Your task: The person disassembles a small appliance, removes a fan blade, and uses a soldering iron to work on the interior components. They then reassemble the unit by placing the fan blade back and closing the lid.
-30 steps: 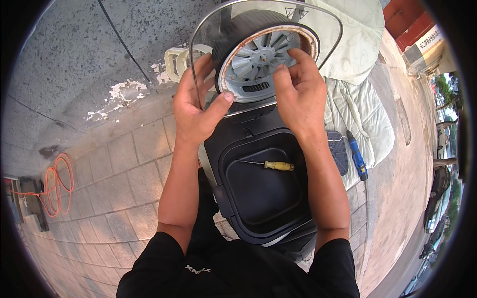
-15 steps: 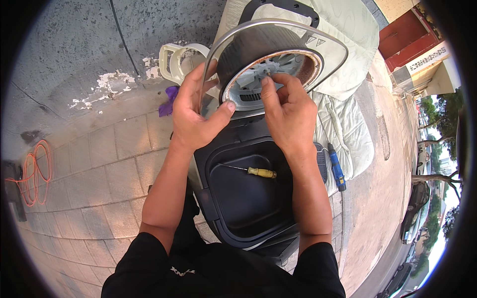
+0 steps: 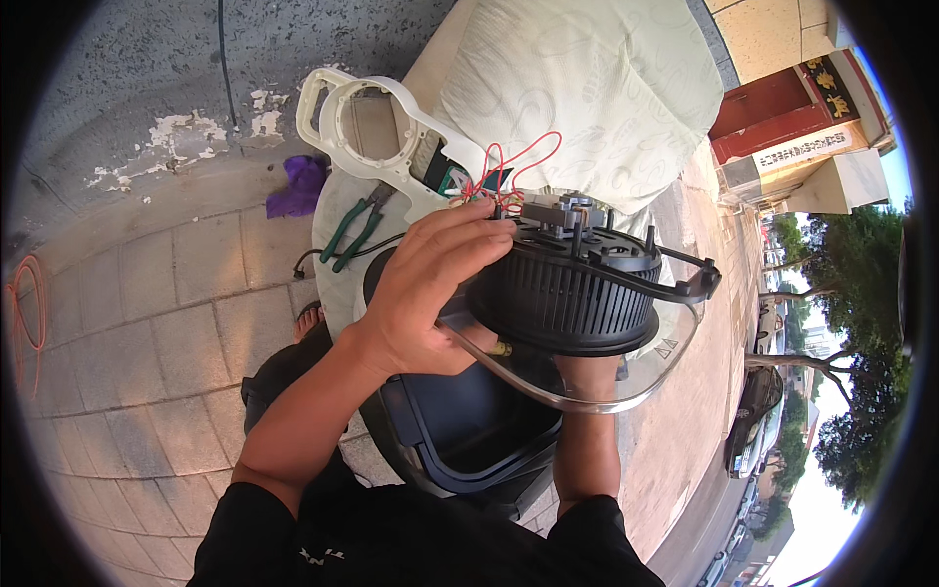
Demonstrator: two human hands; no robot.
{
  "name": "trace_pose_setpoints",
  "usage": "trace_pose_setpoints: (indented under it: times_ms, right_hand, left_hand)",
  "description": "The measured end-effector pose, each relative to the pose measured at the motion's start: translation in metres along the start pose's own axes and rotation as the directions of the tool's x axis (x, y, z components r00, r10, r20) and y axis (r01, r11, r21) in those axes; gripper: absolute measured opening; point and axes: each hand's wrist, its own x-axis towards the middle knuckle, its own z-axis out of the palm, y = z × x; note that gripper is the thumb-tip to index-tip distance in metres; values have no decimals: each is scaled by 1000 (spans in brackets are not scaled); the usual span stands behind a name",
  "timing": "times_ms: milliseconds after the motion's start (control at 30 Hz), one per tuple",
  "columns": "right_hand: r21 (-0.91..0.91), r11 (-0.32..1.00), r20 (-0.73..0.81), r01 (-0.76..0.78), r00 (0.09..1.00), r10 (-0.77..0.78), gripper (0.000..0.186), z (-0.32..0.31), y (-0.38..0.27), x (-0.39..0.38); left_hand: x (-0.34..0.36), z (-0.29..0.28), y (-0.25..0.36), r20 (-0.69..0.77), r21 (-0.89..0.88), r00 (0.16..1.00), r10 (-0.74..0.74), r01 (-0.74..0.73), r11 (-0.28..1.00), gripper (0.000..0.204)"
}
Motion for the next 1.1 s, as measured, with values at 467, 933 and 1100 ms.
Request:
trace_pose_setpoints:
  times_ms: [467,933,1100]
  right_hand:
    - [456,803,-48,-385,890,454,34,31,-9,-44]
    - [431,786,-85,-444,847,525,34,41,-10,-60]
    - [434,784,-97,-444,842,531,34,49,-7,-55]
  left_hand:
    - [-18,-1,0,53,12,993,109,-110,994,58]
    - [-21,4,2,58,19,993,104,-106,994,60]
    - [-23,5,2,51,30,993,105,-107,994,61]
